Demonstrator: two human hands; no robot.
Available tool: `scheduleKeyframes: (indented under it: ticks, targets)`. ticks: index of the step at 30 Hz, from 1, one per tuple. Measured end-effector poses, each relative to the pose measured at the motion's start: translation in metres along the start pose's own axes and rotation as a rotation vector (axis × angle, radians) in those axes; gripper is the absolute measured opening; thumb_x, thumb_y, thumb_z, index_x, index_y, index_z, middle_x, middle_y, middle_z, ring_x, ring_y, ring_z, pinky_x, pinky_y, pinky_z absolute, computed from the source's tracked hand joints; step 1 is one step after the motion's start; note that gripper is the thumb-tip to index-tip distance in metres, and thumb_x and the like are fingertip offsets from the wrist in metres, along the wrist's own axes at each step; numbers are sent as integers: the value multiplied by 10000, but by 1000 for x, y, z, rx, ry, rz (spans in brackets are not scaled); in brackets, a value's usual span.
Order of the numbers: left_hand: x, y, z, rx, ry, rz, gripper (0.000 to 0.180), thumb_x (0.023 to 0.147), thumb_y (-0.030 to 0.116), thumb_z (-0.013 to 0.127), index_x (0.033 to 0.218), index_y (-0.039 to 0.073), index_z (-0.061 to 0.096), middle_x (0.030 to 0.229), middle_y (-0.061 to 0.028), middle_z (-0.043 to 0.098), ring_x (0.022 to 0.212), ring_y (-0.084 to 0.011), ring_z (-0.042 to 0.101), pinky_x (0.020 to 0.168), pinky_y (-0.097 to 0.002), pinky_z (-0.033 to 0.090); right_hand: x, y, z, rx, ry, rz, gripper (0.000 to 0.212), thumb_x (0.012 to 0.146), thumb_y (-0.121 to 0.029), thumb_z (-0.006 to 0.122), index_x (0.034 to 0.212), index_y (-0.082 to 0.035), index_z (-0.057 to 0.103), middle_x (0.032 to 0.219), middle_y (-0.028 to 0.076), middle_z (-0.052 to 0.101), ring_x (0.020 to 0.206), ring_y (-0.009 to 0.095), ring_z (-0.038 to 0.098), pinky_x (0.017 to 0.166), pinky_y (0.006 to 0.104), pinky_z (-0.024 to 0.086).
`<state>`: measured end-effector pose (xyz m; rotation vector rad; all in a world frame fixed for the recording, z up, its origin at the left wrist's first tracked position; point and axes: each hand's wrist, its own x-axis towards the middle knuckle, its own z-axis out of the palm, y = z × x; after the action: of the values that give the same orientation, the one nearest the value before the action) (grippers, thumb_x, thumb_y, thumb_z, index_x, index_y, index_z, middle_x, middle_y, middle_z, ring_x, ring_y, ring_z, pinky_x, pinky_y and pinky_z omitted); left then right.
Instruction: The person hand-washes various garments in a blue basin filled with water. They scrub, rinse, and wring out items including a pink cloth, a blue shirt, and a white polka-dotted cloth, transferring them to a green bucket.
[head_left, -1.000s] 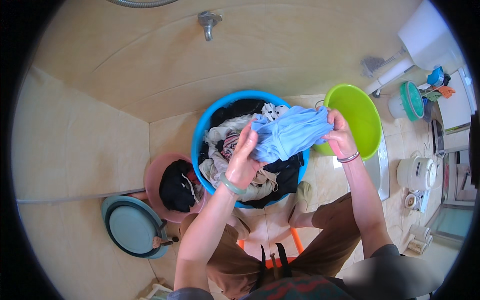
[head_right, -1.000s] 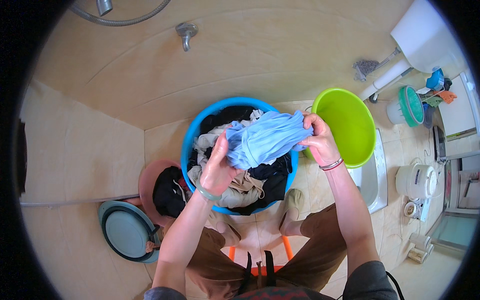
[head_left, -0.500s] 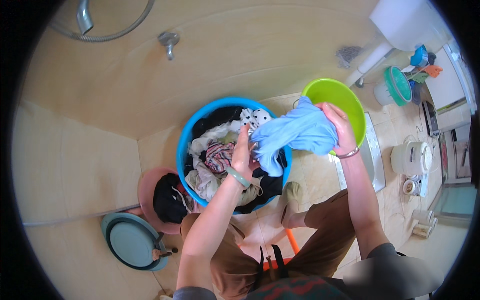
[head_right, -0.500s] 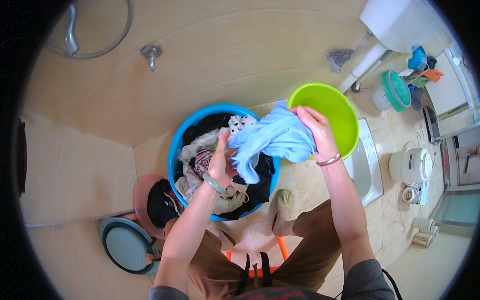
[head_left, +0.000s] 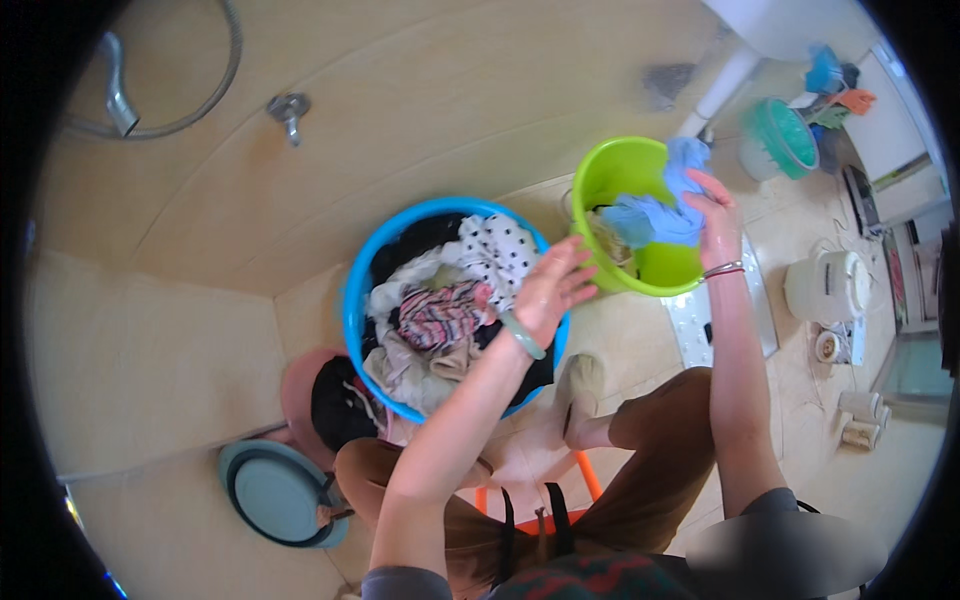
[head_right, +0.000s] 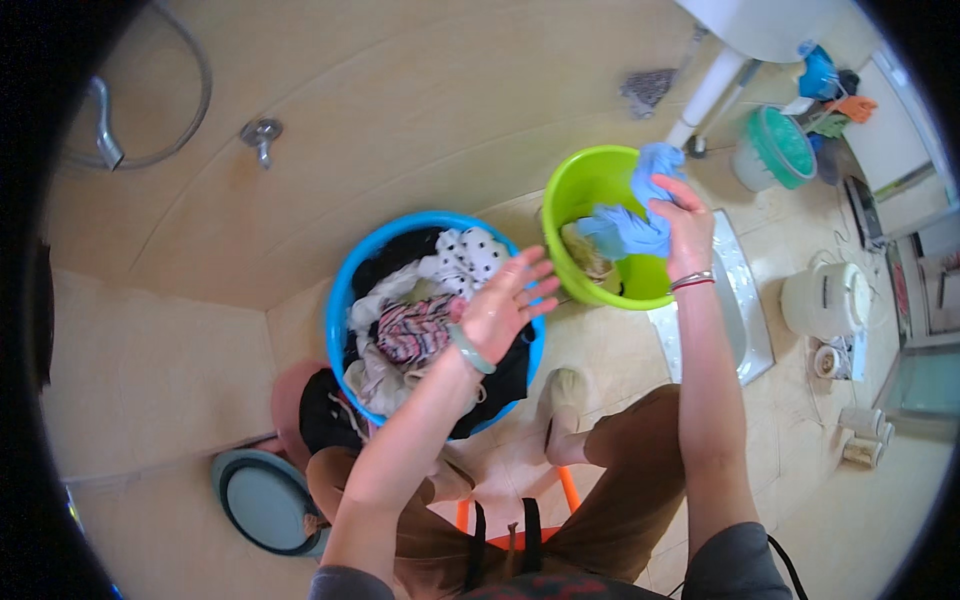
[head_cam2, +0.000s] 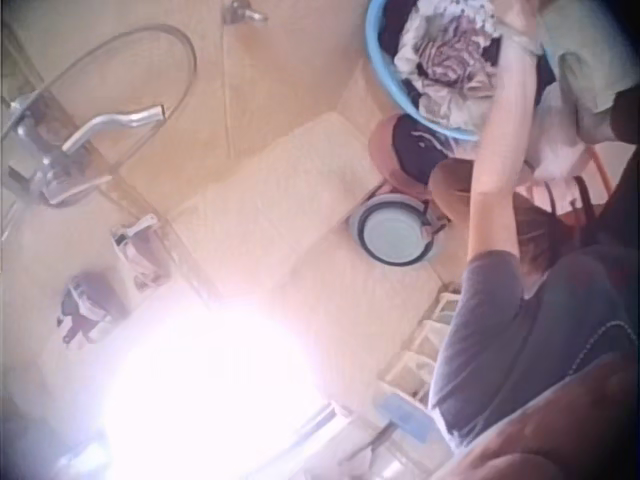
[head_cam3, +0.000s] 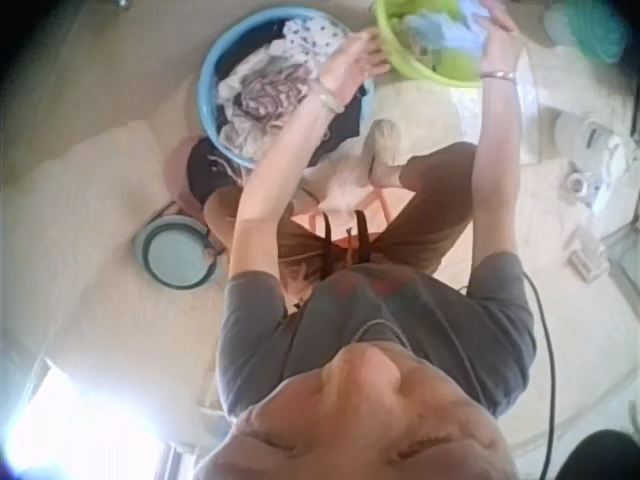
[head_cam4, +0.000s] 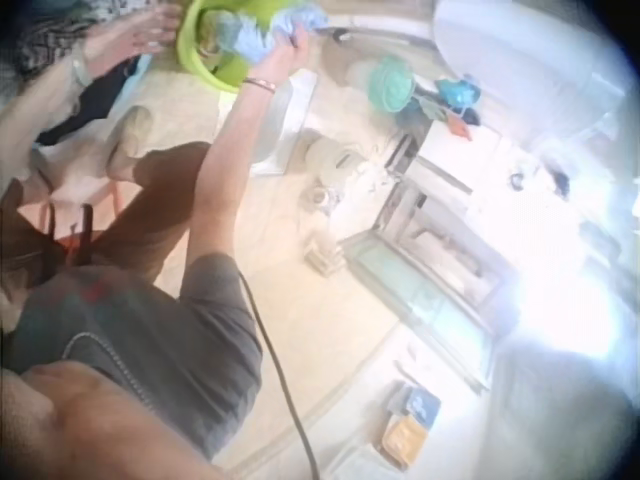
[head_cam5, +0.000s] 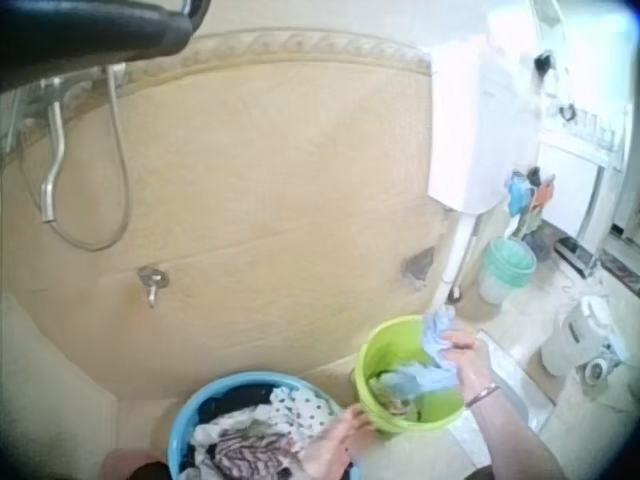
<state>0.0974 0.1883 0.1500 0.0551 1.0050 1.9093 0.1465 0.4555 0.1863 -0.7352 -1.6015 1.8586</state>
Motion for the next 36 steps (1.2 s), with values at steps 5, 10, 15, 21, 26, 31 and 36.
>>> scheduleKeyframes:
  ticks: [5,10,15,21,26,31,36]
  targets:
    - [-10,-48,-66,315,227,-99,337,951,264,588,1247,104,576,1147,-78,619,1034,-195,606,865,-333,504,21,41,-3,-401,-17,-63,269,763,31,636,1004,-56,714,1130,73,646,1035,192,581,892,279,449]
    - [-44,-49,-178,1825,711,387,375,796,236,709,1152,146,630,1100,-87,646,1021,-275,618,889,-421,462,-25,52,76,-878,-228,-611,190,748,-38,679,921,-109,707,1055,105,649,1046,298,574,949,382,433]
    - [-85,-21,-231,1917,787,64,282,795,307,701,1016,145,637,958,-113,665,912,-288,640,879,-429,429,-90,100,156,-849,-860,-145,310,745,-140,718,1043,-79,661,1012,146,627,946,293,598,871,395,485]
    - [-110,58,-203,920,657,440,136,874,84,662,928,43,545,773,-29,616,729,-99,581,672,-246,462,-121,156,191,-822,-1105,-123,955,662,-304,825,1431,-52,317,1361,217,456,1263,379,426,1080,402,346]
    - [-135,131,-129,427,529,572,114,916,55,617,978,62,522,885,-16,626,803,-96,582,756,-250,479,-133,183,222,-596,-1050,-68,1184,602,-403,868,1482,-18,176,1466,210,338,1357,339,338,1137,373,268]
    - [-161,167,-85,194,469,694,106,938,106,595,1005,71,521,960,-56,652,859,-152,629,770,-327,527,-156,177,249,-350,-1043,66,961,658,-330,863,1410,-30,344,1381,131,448,1262,218,456,1105,346,330]
    - [-158,174,-112,191,638,767,300,866,44,613,1127,101,476,977,-47,613,875,-133,587,723,-295,485,-142,184,258,129,-639,463,467,807,56,569,1250,-51,465,1117,70,580,988,167,607,667,285,563]
